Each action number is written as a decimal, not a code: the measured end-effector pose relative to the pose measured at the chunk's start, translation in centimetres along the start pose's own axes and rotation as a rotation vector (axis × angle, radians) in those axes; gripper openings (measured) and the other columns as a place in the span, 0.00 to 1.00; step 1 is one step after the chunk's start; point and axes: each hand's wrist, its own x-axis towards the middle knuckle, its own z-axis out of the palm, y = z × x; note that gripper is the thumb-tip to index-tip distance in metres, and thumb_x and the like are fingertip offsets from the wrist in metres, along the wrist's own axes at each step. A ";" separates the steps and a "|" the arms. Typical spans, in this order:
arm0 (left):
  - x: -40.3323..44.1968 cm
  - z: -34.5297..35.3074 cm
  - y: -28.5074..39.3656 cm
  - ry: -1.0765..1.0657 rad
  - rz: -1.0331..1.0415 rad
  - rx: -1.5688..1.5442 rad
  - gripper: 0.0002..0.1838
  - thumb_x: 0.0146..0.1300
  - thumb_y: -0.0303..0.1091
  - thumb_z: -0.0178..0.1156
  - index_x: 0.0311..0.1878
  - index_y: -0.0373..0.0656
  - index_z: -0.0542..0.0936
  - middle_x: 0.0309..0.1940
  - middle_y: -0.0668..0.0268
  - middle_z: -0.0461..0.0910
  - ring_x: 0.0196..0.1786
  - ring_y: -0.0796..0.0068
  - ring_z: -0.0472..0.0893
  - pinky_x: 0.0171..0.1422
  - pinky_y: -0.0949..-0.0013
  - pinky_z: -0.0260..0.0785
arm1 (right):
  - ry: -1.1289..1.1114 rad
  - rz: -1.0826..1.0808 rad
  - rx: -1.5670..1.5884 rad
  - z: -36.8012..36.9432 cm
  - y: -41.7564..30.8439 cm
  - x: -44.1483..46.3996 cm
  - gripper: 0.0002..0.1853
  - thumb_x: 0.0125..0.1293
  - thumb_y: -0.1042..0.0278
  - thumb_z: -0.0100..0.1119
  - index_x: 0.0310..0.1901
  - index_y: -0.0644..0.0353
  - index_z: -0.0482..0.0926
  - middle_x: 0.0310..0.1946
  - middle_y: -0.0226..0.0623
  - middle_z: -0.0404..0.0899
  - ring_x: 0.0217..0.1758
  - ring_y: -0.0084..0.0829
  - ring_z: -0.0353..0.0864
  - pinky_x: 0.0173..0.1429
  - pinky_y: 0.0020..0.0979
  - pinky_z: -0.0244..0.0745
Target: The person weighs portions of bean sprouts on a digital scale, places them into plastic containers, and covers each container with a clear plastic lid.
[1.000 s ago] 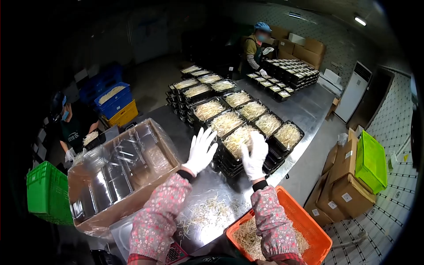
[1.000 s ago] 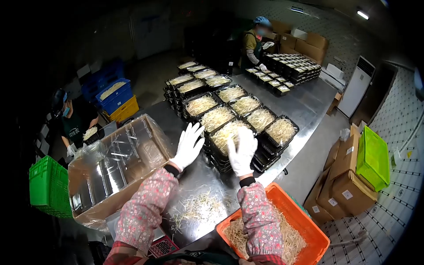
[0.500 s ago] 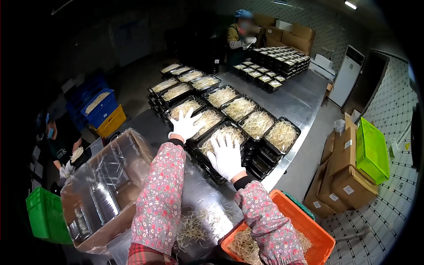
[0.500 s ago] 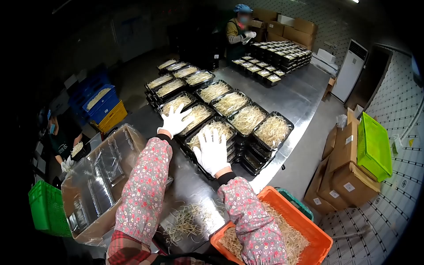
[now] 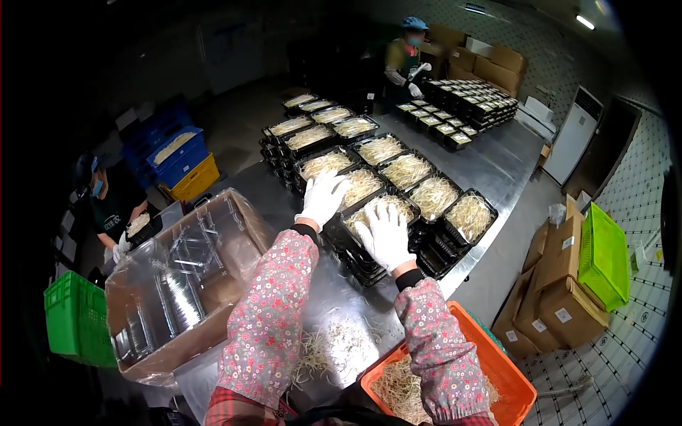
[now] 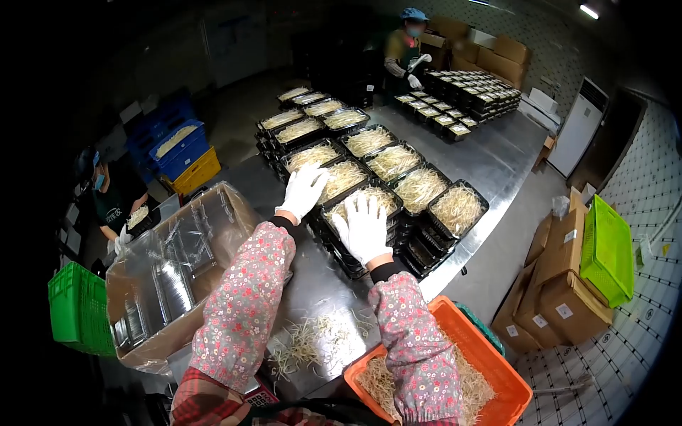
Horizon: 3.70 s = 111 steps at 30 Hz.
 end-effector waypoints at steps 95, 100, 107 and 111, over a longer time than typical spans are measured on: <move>-56.3 -29.7 -4.7 0.677 -0.677 -0.020 0.12 0.67 0.24 0.63 0.53 0.33 0.83 0.50 0.58 0.85 0.51 0.66 0.83 0.61 0.67 0.73 | -0.726 -0.833 0.596 0.2 -35.2 -36.8 0.38 0.69 0.50 0.58 0.77 0.56 0.61 0.80 0.42 0.56 0.84 0.46 0.50 0.83 0.59 0.42; -42.7 -14.8 2.4 -0.028 -0.023 -0.356 0.15 0.62 0.20 0.59 0.50 0.42 0.86 0.45 0.59 0.87 0.48 0.57 0.85 0.56 0.60 0.77 | -0.619 -0.444 0.679 -1.9 -29.1 -41.7 0.29 0.69 0.56 0.58 0.71 0.52 0.70 0.72 0.38 0.70 0.73 0.42 0.70 0.75 0.43 0.62; -40.9 1.5 0.2 -0.443 0.108 -0.141 0.15 0.60 0.26 0.63 0.51 0.45 0.86 0.45 0.56 0.87 0.49 0.54 0.85 0.58 0.57 0.76 | -0.153 0.293 0.747 -11.6 -18.5 -49.0 0.13 0.66 0.68 0.64 0.52 0.52 0.85 0.42 0.39 0.87 0.44 0.44 0.84 0.51 0.43 0.78; -38.1 0.1 7.5 -0.389 0.277 -0.188 0.25 0.58 0.30 0.69 0.61 0.40 0.81 0.58 0.54 0.82 0.62 0.52 0.80 0.69 0.54 0.70 | 0.009 0.640 0.463 -18.8 -11.2 -57.4 0.13 0.67 0.66 0.66 0.52 0.53 0.86 0.46 0.38 0.88 0.49 0.42 0.86 0.55 0.39 0.81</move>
